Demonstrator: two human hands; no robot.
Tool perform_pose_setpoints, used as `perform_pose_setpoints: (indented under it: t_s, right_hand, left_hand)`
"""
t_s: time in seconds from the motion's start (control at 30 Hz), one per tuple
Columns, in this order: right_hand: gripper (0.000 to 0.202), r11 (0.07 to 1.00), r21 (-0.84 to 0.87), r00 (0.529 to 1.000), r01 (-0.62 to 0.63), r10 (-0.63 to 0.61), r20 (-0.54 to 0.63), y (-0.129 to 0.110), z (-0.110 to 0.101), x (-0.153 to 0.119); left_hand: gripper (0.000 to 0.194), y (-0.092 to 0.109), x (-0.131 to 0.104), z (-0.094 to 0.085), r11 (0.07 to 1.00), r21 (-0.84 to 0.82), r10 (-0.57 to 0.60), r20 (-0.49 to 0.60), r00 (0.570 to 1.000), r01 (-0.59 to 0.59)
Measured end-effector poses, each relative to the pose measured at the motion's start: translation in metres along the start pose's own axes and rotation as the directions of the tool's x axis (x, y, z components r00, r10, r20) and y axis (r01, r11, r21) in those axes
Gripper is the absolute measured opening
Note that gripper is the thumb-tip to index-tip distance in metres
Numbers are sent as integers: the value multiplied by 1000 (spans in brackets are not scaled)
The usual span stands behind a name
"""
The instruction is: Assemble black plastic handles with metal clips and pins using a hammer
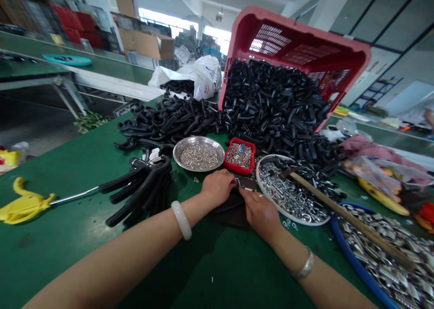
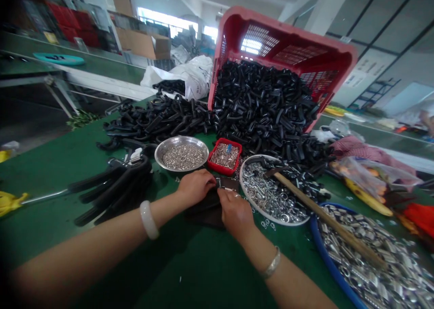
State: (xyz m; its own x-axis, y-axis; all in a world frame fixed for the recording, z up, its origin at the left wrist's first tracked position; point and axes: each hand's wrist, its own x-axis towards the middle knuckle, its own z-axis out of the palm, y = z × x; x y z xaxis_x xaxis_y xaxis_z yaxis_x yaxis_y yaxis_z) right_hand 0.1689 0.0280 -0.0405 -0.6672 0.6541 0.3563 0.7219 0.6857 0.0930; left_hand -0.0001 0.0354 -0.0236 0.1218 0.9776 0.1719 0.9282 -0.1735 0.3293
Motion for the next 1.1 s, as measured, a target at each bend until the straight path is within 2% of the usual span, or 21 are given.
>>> perform_pose_setpoints:
  t_s: [0.13, 0.27, 0.4, 0.6, 0.83, 1.1]
  right_hand:
    - [31, 990, 138, 997, -32, 42, -68, 6, 2, -5]
    - [31, 973, 228, 993, 21, 6, -119, 11, 5, -7]
    - [34, 972, 231, 998, 47, -33, -61, 11, 2, -5]
    - [33, 972, 227, 998, -50, 43, 36, 6, -9, -2]
    - [34, 933, 360, 996, -8, 39, -79, 14, -1, -26]
    - [36, 904, 428, 996, 2, 36, -83, 19, 2, -35]
  left_hand:
    - [18, 0, 0, -1, 1000, 7, -4, 11, 1000, 4]
    - [17, 0, 0, -1, 1000, 12, -5, 17, 1000, 5]
    - [17, 1, -1, -2, 1000, -2, -6, 15, 1000, 6]
    - [17, 9, 3, -6, 998, -43, 43, 29, 999, -41]
    - [15, 13, 10, 3, 993, -44, 108, 43, 993, -106]
    - [16, 12, 16, 2, 989, -49, 144, 108, 984, -139]
